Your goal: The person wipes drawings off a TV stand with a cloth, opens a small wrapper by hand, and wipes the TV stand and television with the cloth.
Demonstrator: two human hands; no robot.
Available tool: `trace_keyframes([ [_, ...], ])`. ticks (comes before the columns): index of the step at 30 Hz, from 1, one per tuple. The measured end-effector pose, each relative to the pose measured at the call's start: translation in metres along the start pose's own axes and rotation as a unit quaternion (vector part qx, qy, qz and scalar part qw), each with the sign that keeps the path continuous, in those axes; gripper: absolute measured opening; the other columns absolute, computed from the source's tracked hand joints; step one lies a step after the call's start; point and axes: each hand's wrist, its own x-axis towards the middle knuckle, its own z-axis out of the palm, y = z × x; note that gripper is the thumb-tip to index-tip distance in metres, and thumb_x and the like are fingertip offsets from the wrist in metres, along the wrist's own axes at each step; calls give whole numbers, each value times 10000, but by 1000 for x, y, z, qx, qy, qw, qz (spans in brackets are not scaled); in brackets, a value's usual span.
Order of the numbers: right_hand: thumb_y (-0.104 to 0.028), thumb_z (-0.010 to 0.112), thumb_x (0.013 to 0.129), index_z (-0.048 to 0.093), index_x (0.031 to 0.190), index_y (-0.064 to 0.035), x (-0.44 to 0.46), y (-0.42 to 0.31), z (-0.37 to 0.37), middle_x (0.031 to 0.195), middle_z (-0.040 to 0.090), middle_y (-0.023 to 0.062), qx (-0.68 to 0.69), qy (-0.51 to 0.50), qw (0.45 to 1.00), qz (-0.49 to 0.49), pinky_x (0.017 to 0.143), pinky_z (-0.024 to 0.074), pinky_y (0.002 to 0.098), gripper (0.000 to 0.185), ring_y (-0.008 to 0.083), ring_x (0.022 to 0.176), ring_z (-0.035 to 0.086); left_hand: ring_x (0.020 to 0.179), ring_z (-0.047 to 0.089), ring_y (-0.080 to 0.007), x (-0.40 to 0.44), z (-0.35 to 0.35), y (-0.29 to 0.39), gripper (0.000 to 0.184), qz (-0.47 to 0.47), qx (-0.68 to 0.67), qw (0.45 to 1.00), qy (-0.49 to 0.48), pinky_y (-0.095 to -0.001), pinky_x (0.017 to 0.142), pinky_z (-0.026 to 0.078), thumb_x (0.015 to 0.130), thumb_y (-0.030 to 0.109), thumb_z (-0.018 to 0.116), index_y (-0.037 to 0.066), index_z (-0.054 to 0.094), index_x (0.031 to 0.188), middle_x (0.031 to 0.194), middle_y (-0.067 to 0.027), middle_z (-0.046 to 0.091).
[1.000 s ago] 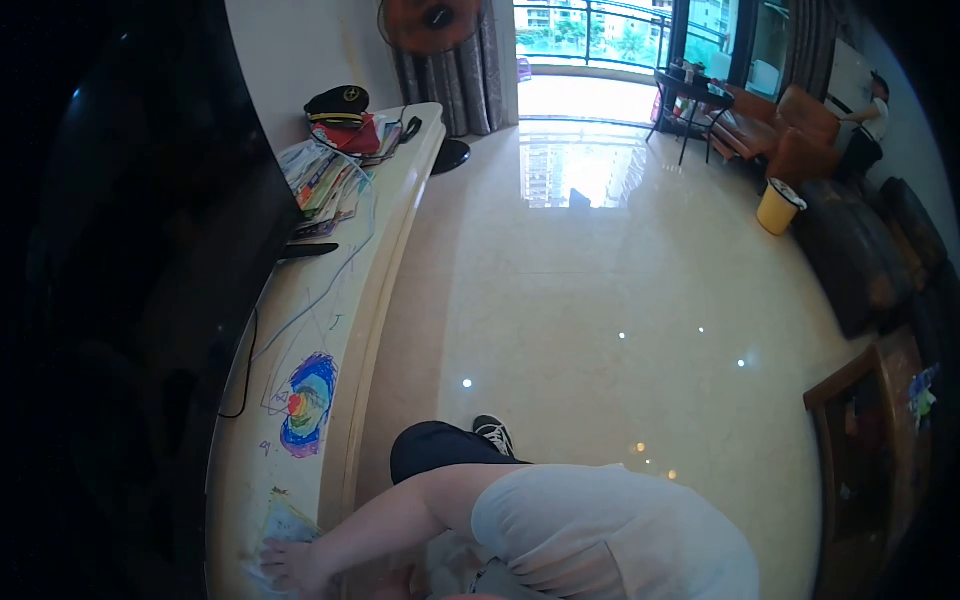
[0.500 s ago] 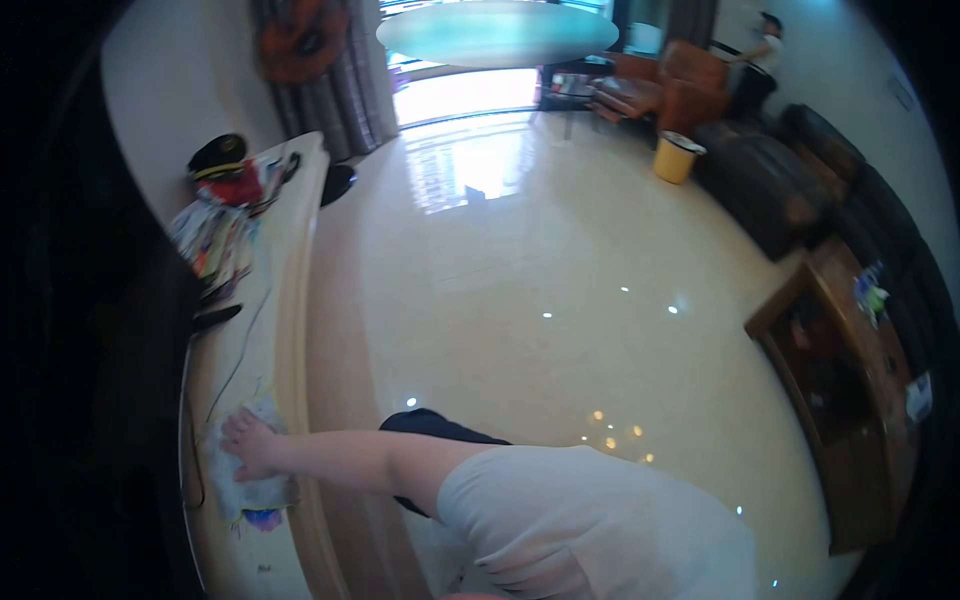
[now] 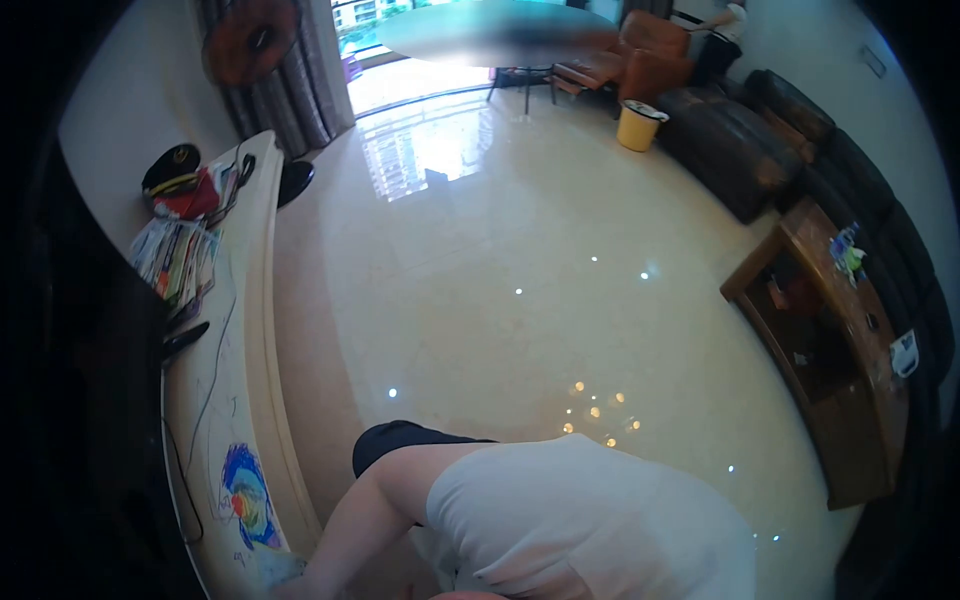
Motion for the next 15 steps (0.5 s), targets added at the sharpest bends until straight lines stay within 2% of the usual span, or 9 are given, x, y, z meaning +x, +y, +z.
trace_keyframes([
  [3,-609,524,807,491,1347,-118,-6,-13,-17,1423,409,168,39,-143,988,-53,1094,201,542,730,345,1347,310,1075,598,-331,-16,25,-16,699,-14,-22,1000,3,-441,930,463,759,348,719,97,455,1356,1131,-148,633],
  [5,-644,584,751,479,1381,-149,-14,11,-50,1474,358,141,143,-106,983,-46,1134,138,520,808,322,1387,256,1062,609,-327,-36,48,-26,698,-33,-34,999,3,-441,921,470,752,344,727,98,465,1350,1114,-145,646],
  [6,-645,636,695,564,1299,-152,-15,24,-37,1406,437,134,135,-10,991,-5,1118,203,471,783,313,1346,313,1056,615,-325,-47,59,-28,697,-45,-40,998,4,-441,917,474,748,342,732,99,470,1346,1105,-144,652],
  [8,-575,672,706,579,1271,-134,-17,51,-46,1390,457,140,146,41,988,27,1107,247,451,722,310,1343,328,1064,595,-361,-62,32,0,669,-102,-49,993,-40,-457,892,477,753,384,717,143,485,1332,1135,-177,630],
  [10,-496,670,751,561,1282,-128,-24,73,-72,1386,466,134,119,51,989,77,1113,253,436,656,296,1342,344,1062,600,-343,-75,33,6,687,-110,-87,990,-13,-437,935,456,782,455,664,132,454,1351,1130,-144,631],
  [11,-497,665,758,551,1292,-125,-28,83,-86,1392,462,135,122,44,985,116,1117,253,430,660,292,1344,348,1069,596,-345,-84,33,9,689,-120,-104,987,-3,-438,939,453,785,452,660,130,449,1357,1140,-148,624],
  [14,-545,598,813,537,1319,-129,-35,127,-93,1395,460,147,9,78,976,204,1117,258,443,657,312,1329,376,1082,588,-349,-105,39,17,691,-144,-137,980,14,-440,954,442,798,444,646,124,433,1371,1163,-160,610],
  [15,-557,581,827,514,1345,-132,-40,139,-112,1421,435,153,-3,43,968,247,1122,247,433,674,315,1343,358,1082,587,-350,-110,46,18,688,-150,-144,978,11,-440,961,436,803,442,639,122,429,1375,1164,-163,608],
])
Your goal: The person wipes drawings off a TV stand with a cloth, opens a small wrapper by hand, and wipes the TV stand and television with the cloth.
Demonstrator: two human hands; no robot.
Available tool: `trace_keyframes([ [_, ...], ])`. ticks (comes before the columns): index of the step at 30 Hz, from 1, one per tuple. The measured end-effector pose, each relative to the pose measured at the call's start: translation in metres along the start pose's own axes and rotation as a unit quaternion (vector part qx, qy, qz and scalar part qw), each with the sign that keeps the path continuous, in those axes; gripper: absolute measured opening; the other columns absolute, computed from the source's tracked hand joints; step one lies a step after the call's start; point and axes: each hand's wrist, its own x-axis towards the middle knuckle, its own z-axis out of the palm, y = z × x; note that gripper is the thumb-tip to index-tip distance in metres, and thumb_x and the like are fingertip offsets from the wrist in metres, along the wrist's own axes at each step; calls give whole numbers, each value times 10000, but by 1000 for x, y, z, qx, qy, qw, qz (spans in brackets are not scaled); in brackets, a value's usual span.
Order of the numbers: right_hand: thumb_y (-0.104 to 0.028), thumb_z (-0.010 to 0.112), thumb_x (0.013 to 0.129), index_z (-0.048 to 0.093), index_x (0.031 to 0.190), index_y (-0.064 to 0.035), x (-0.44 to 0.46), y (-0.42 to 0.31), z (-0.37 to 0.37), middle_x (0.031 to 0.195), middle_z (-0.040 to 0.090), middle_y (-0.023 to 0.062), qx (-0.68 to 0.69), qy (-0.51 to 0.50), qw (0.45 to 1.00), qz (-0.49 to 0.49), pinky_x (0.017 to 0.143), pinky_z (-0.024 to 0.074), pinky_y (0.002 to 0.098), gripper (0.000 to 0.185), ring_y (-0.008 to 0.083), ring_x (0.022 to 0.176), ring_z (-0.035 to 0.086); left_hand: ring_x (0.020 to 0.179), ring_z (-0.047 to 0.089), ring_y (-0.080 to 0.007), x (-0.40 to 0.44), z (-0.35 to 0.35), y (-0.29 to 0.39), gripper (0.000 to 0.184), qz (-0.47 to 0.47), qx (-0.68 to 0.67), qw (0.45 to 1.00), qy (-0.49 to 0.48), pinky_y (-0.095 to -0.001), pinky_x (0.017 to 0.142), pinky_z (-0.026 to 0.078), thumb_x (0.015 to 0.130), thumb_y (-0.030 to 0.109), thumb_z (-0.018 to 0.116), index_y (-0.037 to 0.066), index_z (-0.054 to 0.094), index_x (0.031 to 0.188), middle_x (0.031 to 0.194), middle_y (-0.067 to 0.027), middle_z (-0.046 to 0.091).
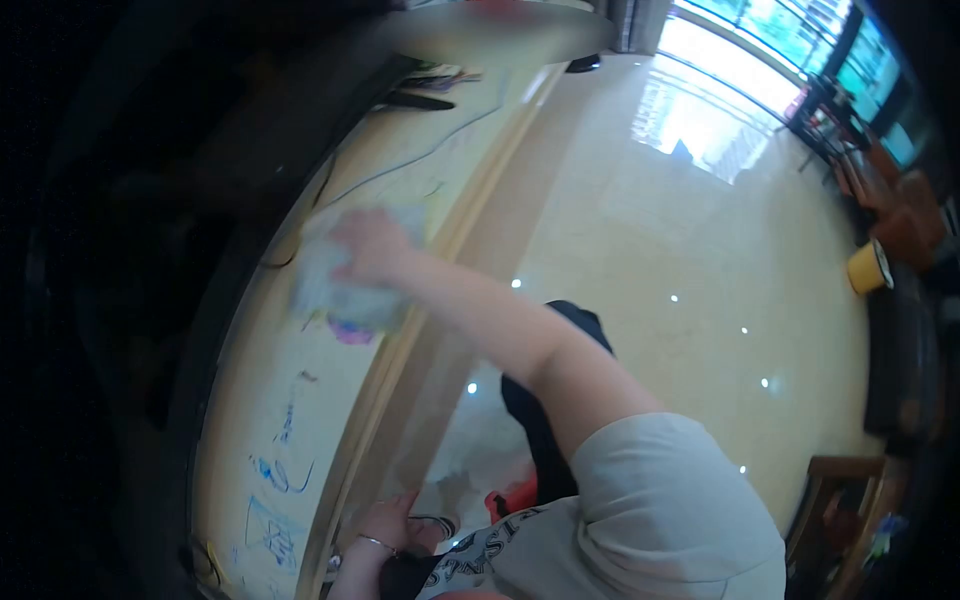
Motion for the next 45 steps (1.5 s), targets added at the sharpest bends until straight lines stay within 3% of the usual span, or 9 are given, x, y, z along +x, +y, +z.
trace_keyframes([
  [3,-624,418,891,351,1453,-120,9,41,-8,1524,284,152,-115,-7,980,161,1143,153,506,758,311,1422,226,1090,584,-349,-13,24,-13,675,-6,-16,1000,15,-436,982,419,824,428,618,117,414,1387,1170,-169,602],
  [8,-600,323,930,304,1469,-85,4,20,2,1544,199,202,-141,-10,971,194,1128,114,578,746,381,1434,150,1106,576,-336,-35,31,-13,644,-41,-27,999,16,-436,988,410,841,410,593,119,409,1386,1173,-165,598],
  [15,-511,433,915,334,1446,-64,-43,-143,47,1513,275,178,-46,-100,982,-154,1141,101,566,701,366,1423,185,1105,584,-311,-32,9,1,605,-27,0,1000,12,-433,972,420,850,419,590,132,434,1359,1181,-152,600],
  [19,-510,448,914,376,1435,-141,-88,-213,85,1521,288,121,54,-174,897,-402,1161,82,529,642,289,1431,202,1101,589,-309,-22,2,7,590,-17,7,999,31,-433,968,423,855,405,596,139,439,1358,1180,-143,603],
  [22,-509,446,917,380,1434,-162,-91,-222,83,1521,290,116,84,-194,864,-458,1163,92,510,626,279,1432,204,1100,589,-314,-14,4,8,589,-12,29,998,49,-429,977,417,857,399,597,142,436,1362,1173,-136,605],
  [31,-503,442,916,404,1419,-129,32,-177,79,1508,310,120,1,-150,947,-285,1160,106,486,628,313,1431,186,1077,599,-297,-8,-4,18,542,2,22,996,91,-426,944,415,838,371,641,129,470,1292,1103,-133,615],
  [37,-441,297,932,288,1478,-65,115,-144,105,1561,224,102,-108,-113,984,-91,1166,26,514,663,321,1455,117,1091,592,-300,-1,-14,14,555,-2,-7,998,63,-425,950,416,826,373,662,126,472,1286,1123,-127,612],
  [40,-411,314,926,283,1484,-88,140,-115,113,1562,223,97,-121,-41,990,-67,1166,11,506,646,280,1461,118,1115,580,-302,1,-19,12,545,-14,10,998,61,-427,958,415,832,377,654,123,477,1280,1148,-126,606],
  [45,-428,314,922,297,1485,-156,154,-77,86,1552,244,108,-147,-90,985,10,1151,64,534,625,280,1444,185,1132,570,-300,0,-19,8,563,-15,-4,998,60,-426,978,406,839,380,642,128,470,1312,1170,-125,599],
])
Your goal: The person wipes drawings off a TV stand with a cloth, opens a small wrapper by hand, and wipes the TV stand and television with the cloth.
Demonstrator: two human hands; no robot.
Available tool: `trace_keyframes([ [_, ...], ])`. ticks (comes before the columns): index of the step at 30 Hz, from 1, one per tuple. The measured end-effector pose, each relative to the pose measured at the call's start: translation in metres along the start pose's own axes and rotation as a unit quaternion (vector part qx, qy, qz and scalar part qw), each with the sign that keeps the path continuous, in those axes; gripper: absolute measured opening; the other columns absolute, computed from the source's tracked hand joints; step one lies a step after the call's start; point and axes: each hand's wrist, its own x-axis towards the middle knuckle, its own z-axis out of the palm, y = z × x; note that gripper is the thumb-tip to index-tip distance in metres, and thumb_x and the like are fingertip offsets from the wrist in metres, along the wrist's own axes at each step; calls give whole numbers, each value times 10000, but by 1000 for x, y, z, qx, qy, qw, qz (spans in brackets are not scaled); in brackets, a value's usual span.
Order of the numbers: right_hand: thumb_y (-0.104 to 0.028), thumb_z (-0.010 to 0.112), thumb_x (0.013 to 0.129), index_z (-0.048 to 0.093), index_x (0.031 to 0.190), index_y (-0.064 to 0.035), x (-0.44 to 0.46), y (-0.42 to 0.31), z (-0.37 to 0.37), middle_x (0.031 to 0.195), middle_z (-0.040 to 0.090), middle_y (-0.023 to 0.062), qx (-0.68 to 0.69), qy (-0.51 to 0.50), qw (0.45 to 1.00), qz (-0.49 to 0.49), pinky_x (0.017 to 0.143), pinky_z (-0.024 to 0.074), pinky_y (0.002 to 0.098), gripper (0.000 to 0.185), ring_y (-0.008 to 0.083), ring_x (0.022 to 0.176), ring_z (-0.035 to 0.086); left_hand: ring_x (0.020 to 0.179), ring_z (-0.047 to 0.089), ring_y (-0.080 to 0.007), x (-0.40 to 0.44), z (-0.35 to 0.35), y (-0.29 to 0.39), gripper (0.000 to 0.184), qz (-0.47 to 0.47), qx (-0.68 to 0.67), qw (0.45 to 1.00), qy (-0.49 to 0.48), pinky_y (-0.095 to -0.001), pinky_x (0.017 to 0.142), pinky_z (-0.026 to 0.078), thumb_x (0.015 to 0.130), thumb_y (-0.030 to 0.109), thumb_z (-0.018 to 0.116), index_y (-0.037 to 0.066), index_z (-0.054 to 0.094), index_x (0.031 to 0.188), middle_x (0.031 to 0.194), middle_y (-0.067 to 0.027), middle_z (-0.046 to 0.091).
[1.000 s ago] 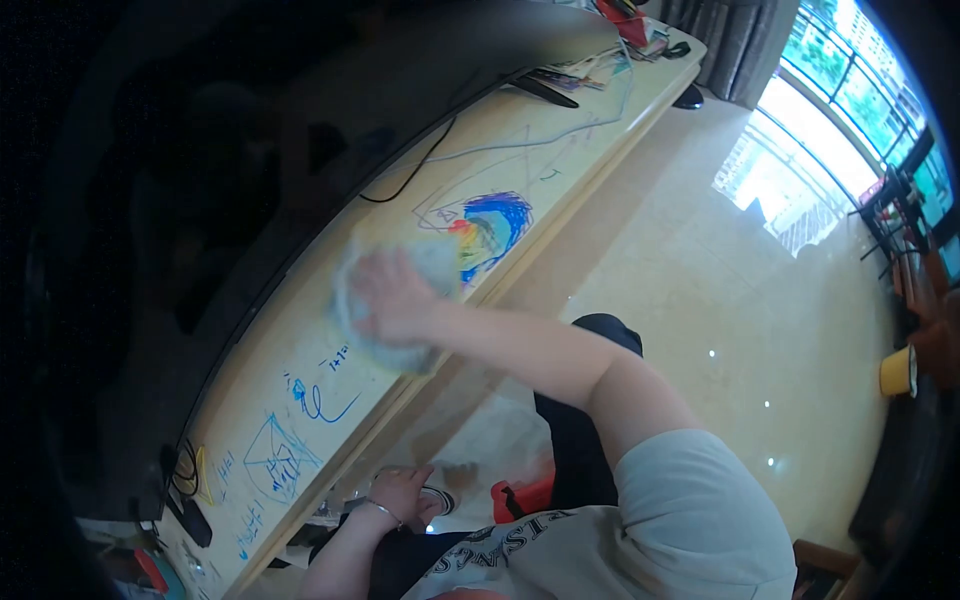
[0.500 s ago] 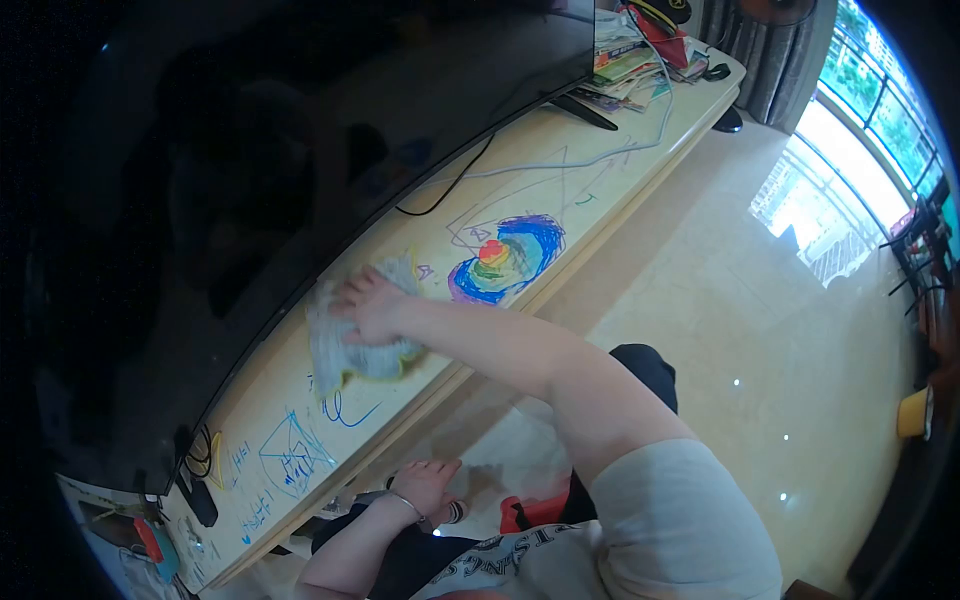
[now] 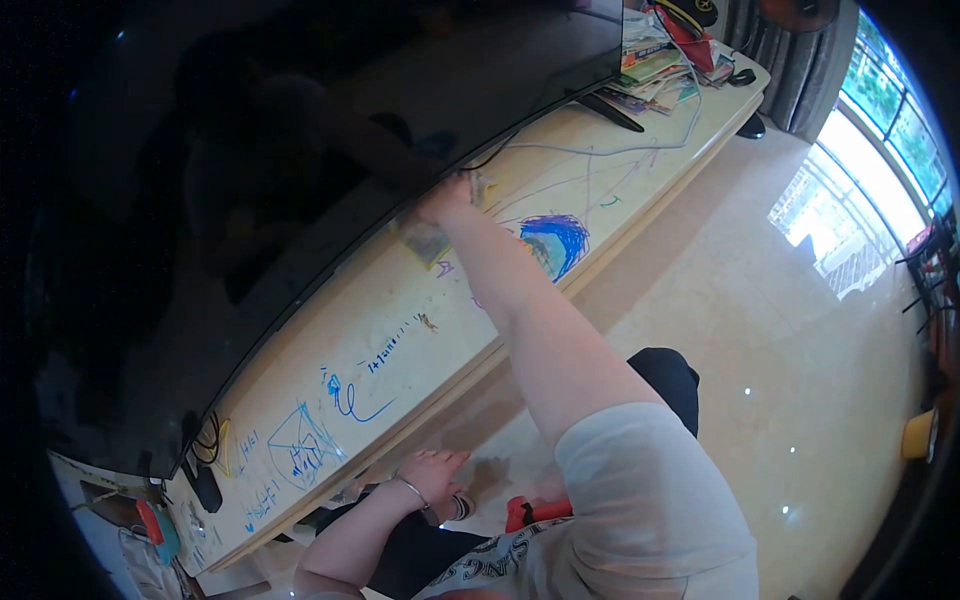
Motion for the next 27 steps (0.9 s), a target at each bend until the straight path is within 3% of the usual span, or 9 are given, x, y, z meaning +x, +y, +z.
trace_keyframes([
  [1,-434,321,916,309,1480,-168,-4,10,-8,1545,261,117,-12,-21,1000,13,1148,99,540,624,294,1436,211,1133,569,-299,-1,0,0,569,-2,-2,1000,-2,-426,982,404,840,381,640,129,467,1320,1173,-125,598],
  [3,-490,304,924,283,1492,-218,-17,33,-29,1557,236,100,-43,-63,995,69,1145,74,551,630,291,1444,185,1142,563,-296,-5,-6,2,584,-8,-4,1000,-13,-425,992,397,843,378,636,130,455,1340,1187,-125,592],
  [7,-596,242,922,194,1514,-140,-25,108,-16,1579,167,79,-34,3,973,230,1143,5,572,749,280,1464,95,1163,549,-289,-9,-1,-2,596,-7,3,1000,-15,-424,1007,385,851,373,627,129,440,1363,1212,-128,580],
  [13,-609,277,911,186,1508,-77,-101,221,-36,1577,142,133,-6,9,927,376,1146,60,565,805,301,1464,80,1162,550,-292,-20,-4,4,608,11,10,1000,10,-432,1017,372,856,379,626,132,425,1374,1214,-129,578],
  [17,-585,301,912,192,1504,-65,-131,236,-32,1567,143,180,34,45,904,423,1142,80,563,796,323,1463,69,1138,562,-320,-29,-5,9,610,22,19,999,24,-451,1013,387,846,416,629,131,444,1352,1231,-132,583],
  [22,-530,298,933,271,1466,-32,-161,175,-25,1528,236,202,-53,35,927,368,1135,132,551,729,353,1434,160,1118,575,-305,-40,-4,12,594,23,29,999,32,-436,1005,379,863,414,614,132,434,1354,1195,-135,589],
  [27,-472,334,950,291,1451,-21,-196,62,-13,1514,252,211,-10,26,998,51,1135,144,553,675,365,1420,184,1129,568,-303,-37,-4,13,602,30,37,999,23,-425,1001,381,862,416,612,129,431,1359,1194,-137,590],
])
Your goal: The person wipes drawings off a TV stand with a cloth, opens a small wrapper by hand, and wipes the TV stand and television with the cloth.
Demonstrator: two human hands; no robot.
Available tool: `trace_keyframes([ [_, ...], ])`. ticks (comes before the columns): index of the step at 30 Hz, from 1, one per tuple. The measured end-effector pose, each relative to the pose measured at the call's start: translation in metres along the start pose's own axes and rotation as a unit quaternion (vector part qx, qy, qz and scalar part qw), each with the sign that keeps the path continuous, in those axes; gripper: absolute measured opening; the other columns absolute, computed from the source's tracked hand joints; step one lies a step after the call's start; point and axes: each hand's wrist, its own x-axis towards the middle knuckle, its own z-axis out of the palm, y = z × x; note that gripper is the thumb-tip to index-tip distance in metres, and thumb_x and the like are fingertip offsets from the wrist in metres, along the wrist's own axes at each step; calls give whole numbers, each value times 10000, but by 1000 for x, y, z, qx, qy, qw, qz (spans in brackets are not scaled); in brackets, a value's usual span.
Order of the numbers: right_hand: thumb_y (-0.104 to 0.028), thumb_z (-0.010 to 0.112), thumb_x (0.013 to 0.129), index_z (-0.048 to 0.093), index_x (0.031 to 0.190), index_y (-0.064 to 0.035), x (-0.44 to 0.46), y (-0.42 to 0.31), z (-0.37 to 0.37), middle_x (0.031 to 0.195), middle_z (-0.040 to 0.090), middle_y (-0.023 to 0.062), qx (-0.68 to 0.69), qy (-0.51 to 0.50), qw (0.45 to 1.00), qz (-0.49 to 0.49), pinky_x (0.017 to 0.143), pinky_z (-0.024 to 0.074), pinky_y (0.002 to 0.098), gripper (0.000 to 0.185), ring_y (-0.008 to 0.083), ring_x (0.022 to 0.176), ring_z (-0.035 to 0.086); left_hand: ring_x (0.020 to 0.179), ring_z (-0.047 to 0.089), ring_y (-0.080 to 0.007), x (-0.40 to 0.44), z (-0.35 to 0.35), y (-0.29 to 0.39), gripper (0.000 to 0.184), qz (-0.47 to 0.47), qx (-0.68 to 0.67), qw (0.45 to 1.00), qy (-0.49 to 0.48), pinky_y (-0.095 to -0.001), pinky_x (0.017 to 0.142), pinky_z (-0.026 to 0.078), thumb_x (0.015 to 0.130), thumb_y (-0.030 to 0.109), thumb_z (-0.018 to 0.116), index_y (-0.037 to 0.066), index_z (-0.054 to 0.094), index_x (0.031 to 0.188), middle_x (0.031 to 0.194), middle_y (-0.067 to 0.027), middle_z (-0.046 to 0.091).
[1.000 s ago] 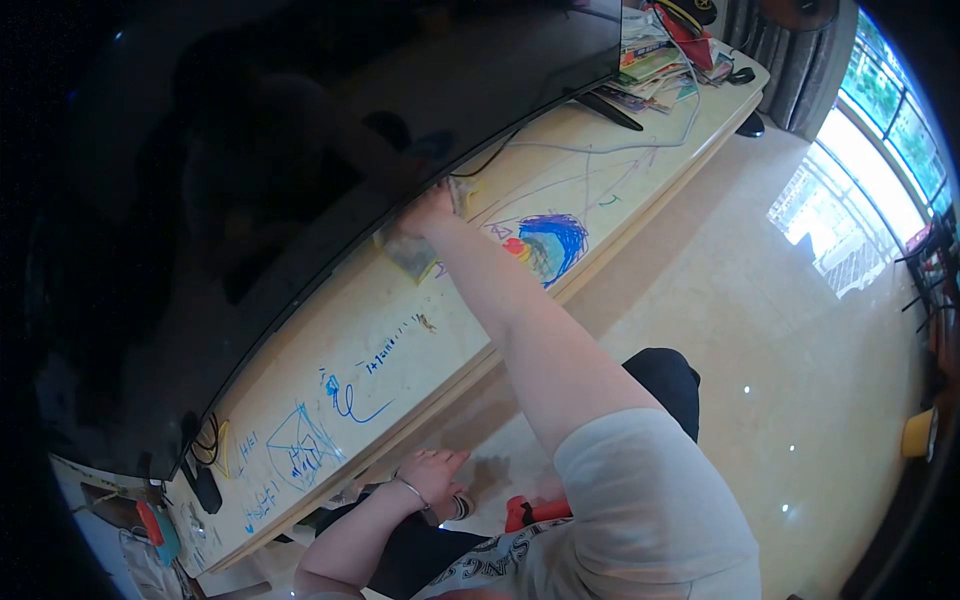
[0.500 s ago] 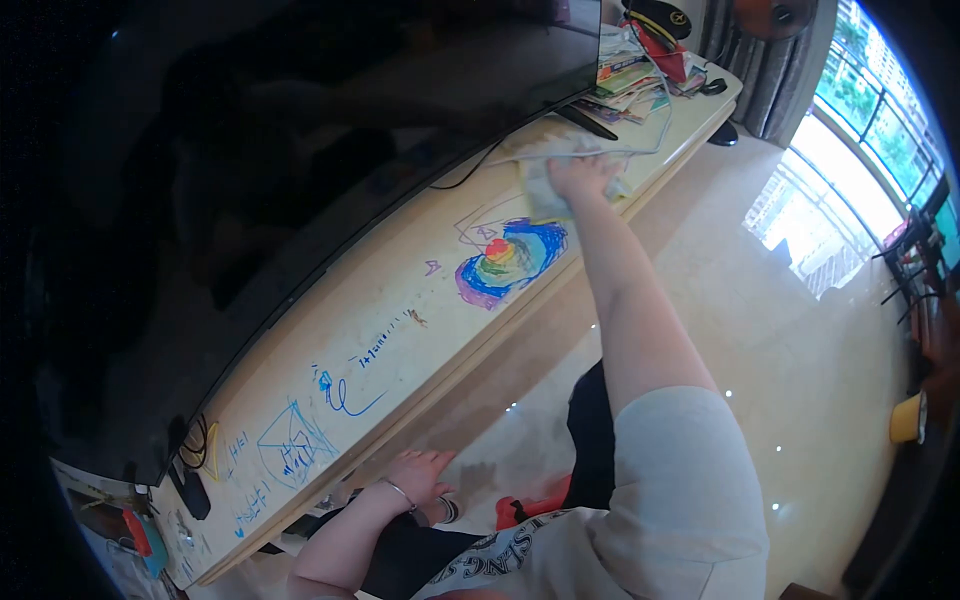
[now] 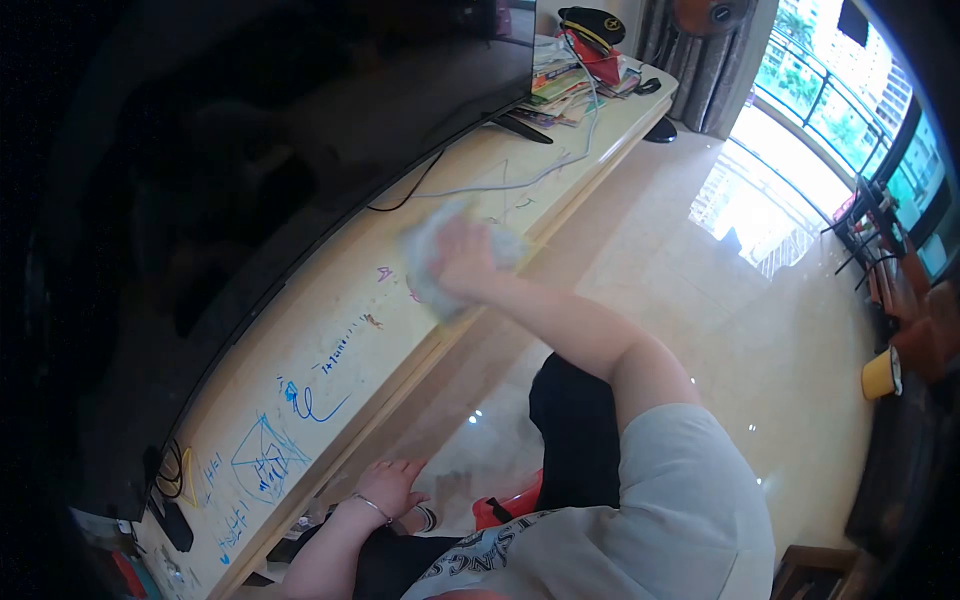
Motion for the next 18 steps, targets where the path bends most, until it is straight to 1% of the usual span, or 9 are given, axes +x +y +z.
trace_keyframes([
  [3,-446,353,960,299,1453,-43,-31,-67,-7,1526,233,200,53,-39,972,-226,1151,126,528,639,363,1432,158,1134,565,-302,8,3,0,611,10,9,1000,-10,-421,998,384,858,406,618,125,425,1365,1199,-135,589],
  [5,-445,360,964,328,1450,-84,-46,-101,-4,1525,248,188,73,-33,942,-326,1158,126,508,607,354,1428,183,1127,569,-301,14,5,0,618,11,13,1000,-5,-415,993,393,851,411,624,128,432,1365,1201,-131,592],
  [8,-489,391,949,383,1428,-116,-51,-109,-1,1499,305,184,104,9,921,-375,1151,156,493,608,342,1406,247,1112,575,-303,16,7,-3,626,-2,12,1000,8,-406,986,411,837,427,634,137,448,1360,1204,-126,598],
  [11,-532,444,918,430,1401,-134,-36,-80,-5,1466,362,180,118,18,918,-378,1132,204,485,625,326,1372,316,1122,571,-302,18,9,-5,624,-20,1,1000,9,-409,989,403,836,417,637,134,446,1358,1209,-127,593],
  [13,-584,464,885,432,1402,-128,-20,-50,-5,1466,367,159,119,35,939,-322,1141,190,468,689,328,1371,306,1133,567,-297,16,14,-8,612,-29,-5,1000,0,-415,994,388,837,398,640,130,446,1352,1210,-125,590],
  [15,-568,493,874,478,1363,-117,2,-8,6,1425,418,165,120,84,955,-256,1132,230,443,665,334,1345,344,1130,569,-296,15,13,-8,613,-42,-9,999,-22,-416,991,390,833,398,645,135,449,1351,1211,-123,591],
  [16,-560,510,866,501,1343,-107,9,16,0,1399,447,167,107,81,970,-204,1122,253,431,659,332,1326,371,1129,570,-296,13,14,-8,613,-51,-14,998,-33,-417,990,391,830,397,648,138,450,1350,1212,-122,591],
  [17,-553,526,857,523,1322,-96,15,41,-6,1373,477,168,93,76,981,-155,1113,277,419,652,331,1306,398,1124,573,-296,12,17,-9,607,-48,-18,998,-25,-418,986,393,830,394,650,138,455,1345,1202,-122,594],
  [18,-552,546,844,557,1289,-86,24,71,-2,1321,525,168,96,112,981,-122,1096,308,414,645,321,1269,443,1118,576,-295,13,22,-10,601,-48,-22,999,-16,-418,983,396,829,391,651,139,459,1339,1193,-122,597],
])
